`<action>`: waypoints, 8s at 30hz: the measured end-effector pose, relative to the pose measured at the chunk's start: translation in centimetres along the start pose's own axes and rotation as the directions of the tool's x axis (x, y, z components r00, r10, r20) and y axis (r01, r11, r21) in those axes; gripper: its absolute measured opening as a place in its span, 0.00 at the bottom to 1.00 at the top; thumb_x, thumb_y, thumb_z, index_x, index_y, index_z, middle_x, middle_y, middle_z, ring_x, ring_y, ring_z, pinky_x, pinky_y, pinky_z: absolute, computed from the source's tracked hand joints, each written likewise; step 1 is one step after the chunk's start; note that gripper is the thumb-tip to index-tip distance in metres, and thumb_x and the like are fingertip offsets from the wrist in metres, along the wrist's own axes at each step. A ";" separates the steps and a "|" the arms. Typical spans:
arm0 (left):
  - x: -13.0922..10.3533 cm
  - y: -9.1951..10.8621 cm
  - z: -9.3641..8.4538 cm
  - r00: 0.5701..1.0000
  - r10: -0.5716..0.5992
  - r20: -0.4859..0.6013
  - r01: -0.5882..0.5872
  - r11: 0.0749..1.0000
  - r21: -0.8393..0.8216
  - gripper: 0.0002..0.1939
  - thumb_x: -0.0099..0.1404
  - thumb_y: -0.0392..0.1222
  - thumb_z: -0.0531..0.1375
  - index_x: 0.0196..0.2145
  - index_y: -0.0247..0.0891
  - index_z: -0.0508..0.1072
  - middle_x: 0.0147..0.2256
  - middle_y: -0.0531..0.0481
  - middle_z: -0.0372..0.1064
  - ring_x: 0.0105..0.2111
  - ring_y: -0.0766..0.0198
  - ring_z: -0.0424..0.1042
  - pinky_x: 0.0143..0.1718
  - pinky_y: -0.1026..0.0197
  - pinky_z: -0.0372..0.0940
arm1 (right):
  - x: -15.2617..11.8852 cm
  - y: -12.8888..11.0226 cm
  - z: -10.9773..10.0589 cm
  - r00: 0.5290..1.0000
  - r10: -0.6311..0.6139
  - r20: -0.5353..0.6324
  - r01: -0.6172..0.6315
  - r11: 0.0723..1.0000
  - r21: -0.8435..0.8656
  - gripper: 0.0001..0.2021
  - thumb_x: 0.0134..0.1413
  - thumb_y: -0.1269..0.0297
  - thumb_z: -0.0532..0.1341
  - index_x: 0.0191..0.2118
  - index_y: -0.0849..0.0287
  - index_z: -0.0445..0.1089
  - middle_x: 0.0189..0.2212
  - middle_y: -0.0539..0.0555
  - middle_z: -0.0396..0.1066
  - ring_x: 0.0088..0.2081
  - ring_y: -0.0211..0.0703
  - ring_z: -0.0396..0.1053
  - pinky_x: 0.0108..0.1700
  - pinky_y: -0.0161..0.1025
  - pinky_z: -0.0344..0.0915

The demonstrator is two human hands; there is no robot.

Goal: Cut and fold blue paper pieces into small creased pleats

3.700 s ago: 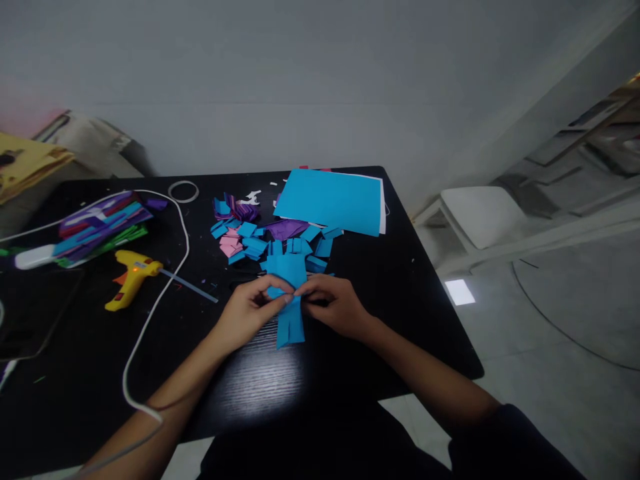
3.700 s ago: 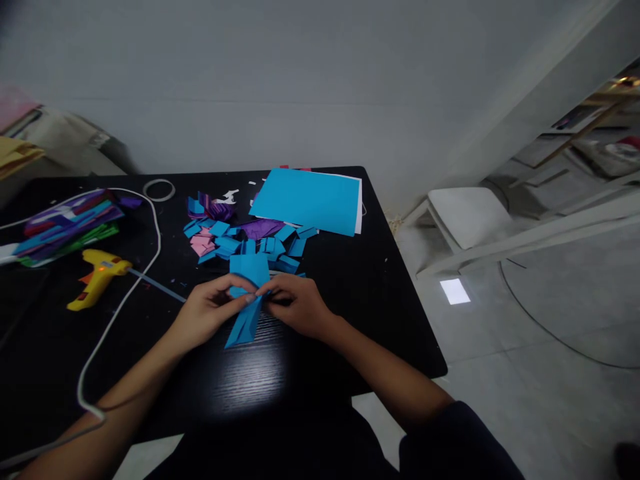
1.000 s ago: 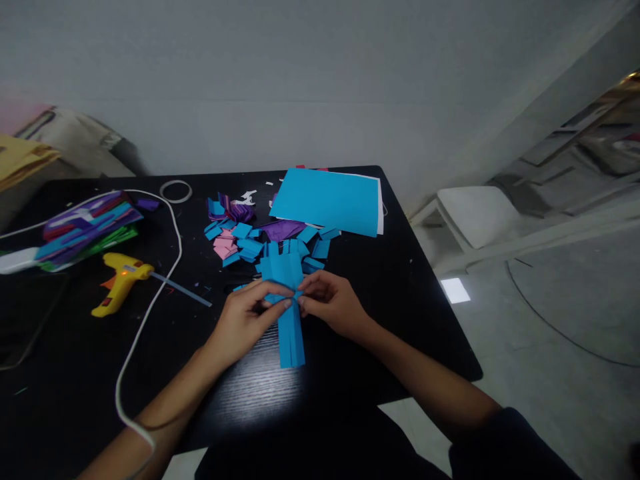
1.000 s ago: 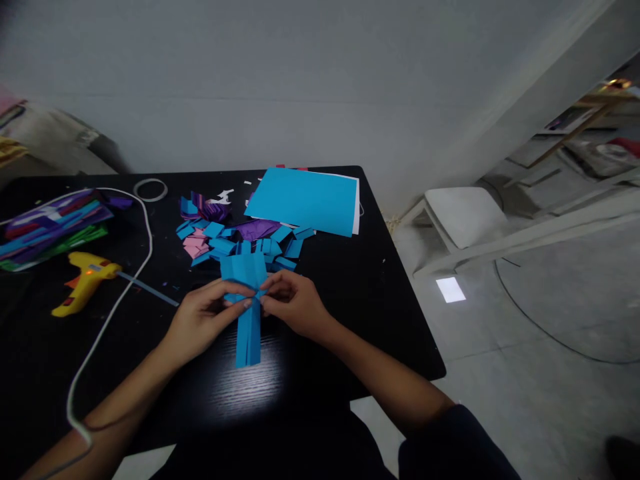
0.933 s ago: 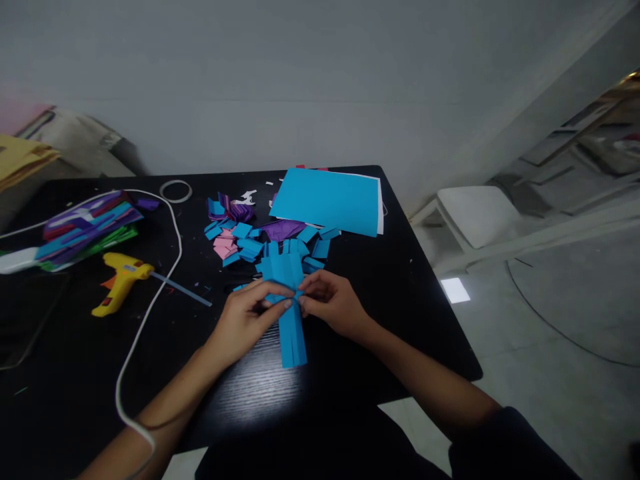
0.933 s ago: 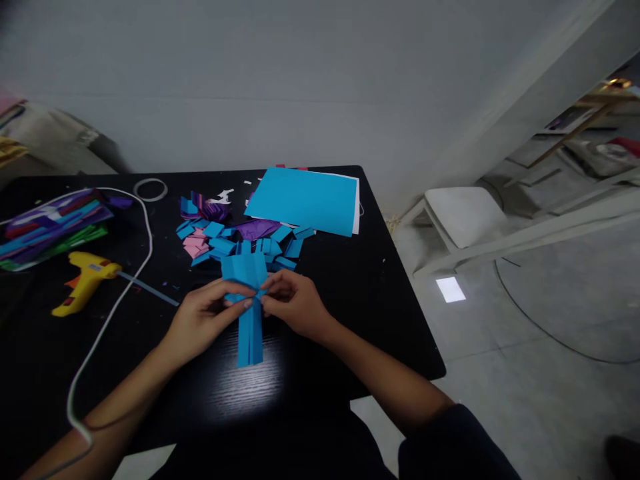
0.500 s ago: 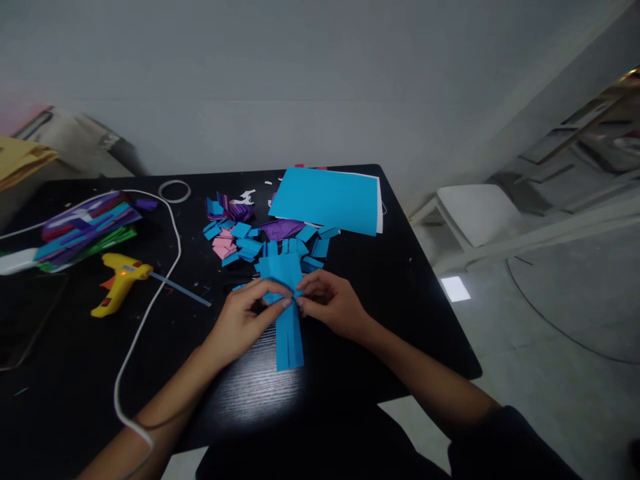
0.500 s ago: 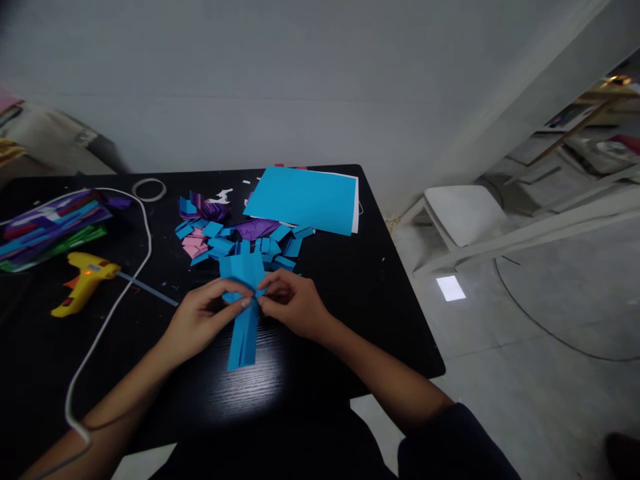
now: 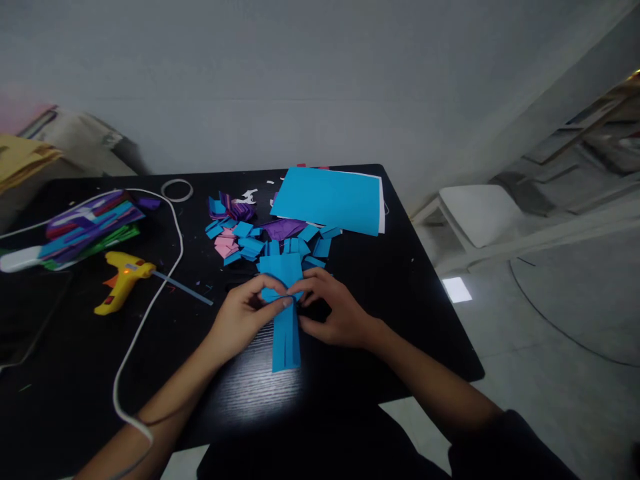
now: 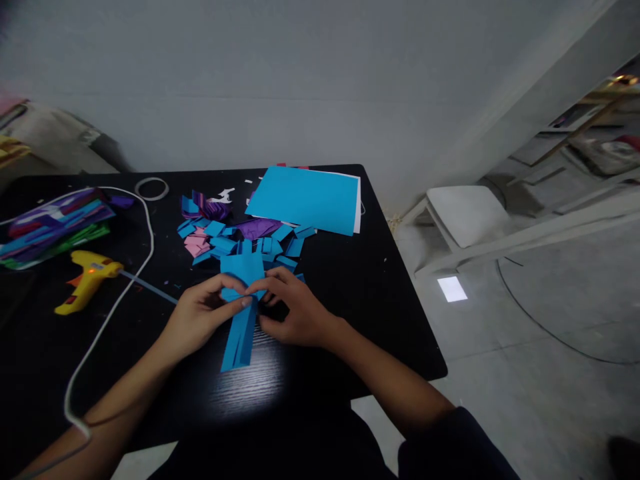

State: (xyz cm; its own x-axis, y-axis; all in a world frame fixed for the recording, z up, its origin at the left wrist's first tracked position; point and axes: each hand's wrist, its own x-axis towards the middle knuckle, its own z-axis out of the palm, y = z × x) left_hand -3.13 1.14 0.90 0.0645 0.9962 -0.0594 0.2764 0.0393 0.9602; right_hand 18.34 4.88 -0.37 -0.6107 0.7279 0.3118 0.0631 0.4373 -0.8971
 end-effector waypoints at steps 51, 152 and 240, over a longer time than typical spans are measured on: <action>-0.4 0.8 -0.9 0.945 0.327 0.027 -0.325 0.921 0.214 0.07 0.66 0.36 0.64 0.40 0.41 0.83 0.30 0.52 0.78 0.25 0.67 0.72 0.25 0.67 0.65 | -0.3 0.4 0.4 0.969 -0.105 -0.222 0.090 0.993 -0.078 0.09 0.56 0.65 0.72 0.44 0.57 0.80 0.38 0.54 0.83 0.36 0.41 0.82 0.41 0.34 0.78; -0.6 1.0 0.2 0.988 -0.136 0.068 0.148 0.965 -0.218 0.11 0.62 0.48 0.69 0.35 0.36 0.81 0.26 0.53 0.73 0.24 0.66 0.69 0.26 0.66 0.66 | -0.5 0.3 0.3 0.920 -0.347 -0.179 0.265 0.892 -0.367 0.09 0.60 0.72 0.66 0.46 0.57 0.76 0.38 0.54 0.81 0.40 0.40 0.81 0.45 0.36 0.79; 0.1 1.3 0.3 0.982 -0.154 0.112 0.175 0.964 -0.202 0.09 0.57 0.43 0.69 0.34 0.35 0.82 0.32 0.49 0.81 0.31 0.58 0.78 0.34 0.60 0.73 | -0.4 0.2 0.0 0.988 -0.155 0.020 0.156 0.963 -0.218 0.15 0.58 0.76 0.64 0.49 0.57 0.74 0.38 0.53 0.78 0.37 0.39 0.77 0.42 0.35 0.74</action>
State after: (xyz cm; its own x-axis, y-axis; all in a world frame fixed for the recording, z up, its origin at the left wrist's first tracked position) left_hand -2.51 1.27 2.11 0.1284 0.9630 -0.2371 0.0836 0.2277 0.9701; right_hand 18.60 4.71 -0.62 -0.6286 0.6407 0.4408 0.1380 0.6497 -0.7475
